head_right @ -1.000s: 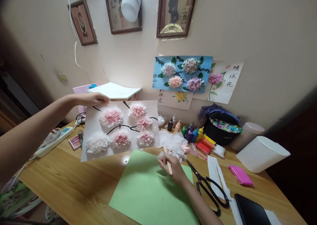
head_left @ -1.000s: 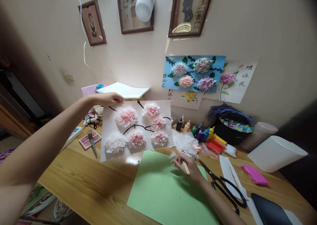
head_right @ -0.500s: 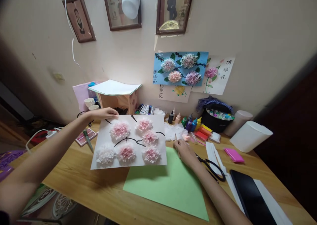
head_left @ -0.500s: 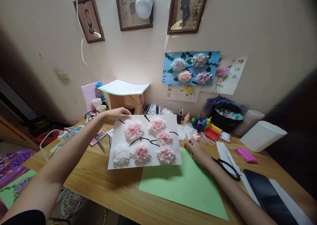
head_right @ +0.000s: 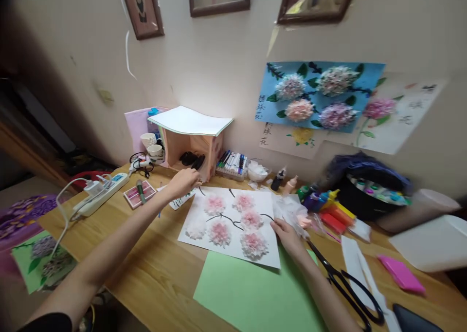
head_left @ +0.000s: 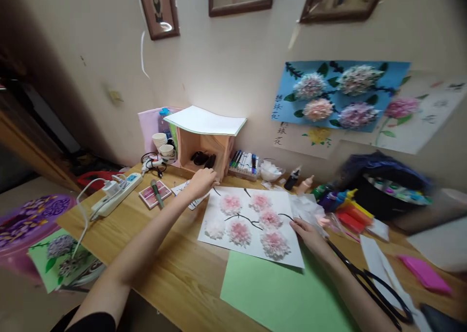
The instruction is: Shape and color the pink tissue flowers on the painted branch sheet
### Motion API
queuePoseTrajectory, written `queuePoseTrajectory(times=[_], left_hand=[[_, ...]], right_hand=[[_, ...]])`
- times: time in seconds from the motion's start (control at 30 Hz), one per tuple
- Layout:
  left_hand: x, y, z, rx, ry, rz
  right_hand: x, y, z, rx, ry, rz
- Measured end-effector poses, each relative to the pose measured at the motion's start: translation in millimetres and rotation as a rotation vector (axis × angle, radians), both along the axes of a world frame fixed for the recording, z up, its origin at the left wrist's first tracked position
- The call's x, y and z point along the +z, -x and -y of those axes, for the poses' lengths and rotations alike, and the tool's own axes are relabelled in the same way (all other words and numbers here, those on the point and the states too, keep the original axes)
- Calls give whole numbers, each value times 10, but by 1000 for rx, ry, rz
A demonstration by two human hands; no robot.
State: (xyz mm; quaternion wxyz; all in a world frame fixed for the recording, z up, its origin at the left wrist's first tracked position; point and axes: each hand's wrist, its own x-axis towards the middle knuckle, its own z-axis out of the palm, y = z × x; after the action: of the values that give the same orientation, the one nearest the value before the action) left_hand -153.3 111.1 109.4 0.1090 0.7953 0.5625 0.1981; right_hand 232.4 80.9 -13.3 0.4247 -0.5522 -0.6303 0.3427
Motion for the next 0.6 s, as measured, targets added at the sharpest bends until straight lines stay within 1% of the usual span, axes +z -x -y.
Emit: queuePoseTrajectory(times=[0.07,0.13,0.2,0.23,0.27,0.3,0.33,0.37,0.43,0.47,0.5,0.57,0.6], left_hand=[[-81,283,336,129,-79,-10],[-218,647,690,306,-137,-18],[-399,1033,979,503,-181,-28],[-495,1212,1081,579,-194,-30],[-587,1373,1153,614,-185,-49],[-672,1513,1193,612,-139,-75],[-746,1628,1206,606,-70,-90],[-806,1719,1196,601,7,-89],[-883,1836,1135,597,57,-86],[-901,1868,1096,596,67,-86],[-906,1887,1059,590,77,-84],[-892,1897,1005,600,88,-81],[-877,1895,989,604,91,-81]], right_hand=[[3,-40,-56,-33,24,60],[60,-52,-40,-102,10,130],[182,22,26,-248,-109,370],[264,113,63,-288,-196,473],[354,249,91,-261,-271,540],[446,436,108,-206,-343,567],[534,677,110,-99,-423,552],[613,970,98,53,-494,528],[727,1677,39,363,-613,516],[756,2066,-3,508,-633,571],[767,2456,-49,621,-662,651],[736,3177,-141,847,-777,862],[699,3479,-182,923,-809,881]])
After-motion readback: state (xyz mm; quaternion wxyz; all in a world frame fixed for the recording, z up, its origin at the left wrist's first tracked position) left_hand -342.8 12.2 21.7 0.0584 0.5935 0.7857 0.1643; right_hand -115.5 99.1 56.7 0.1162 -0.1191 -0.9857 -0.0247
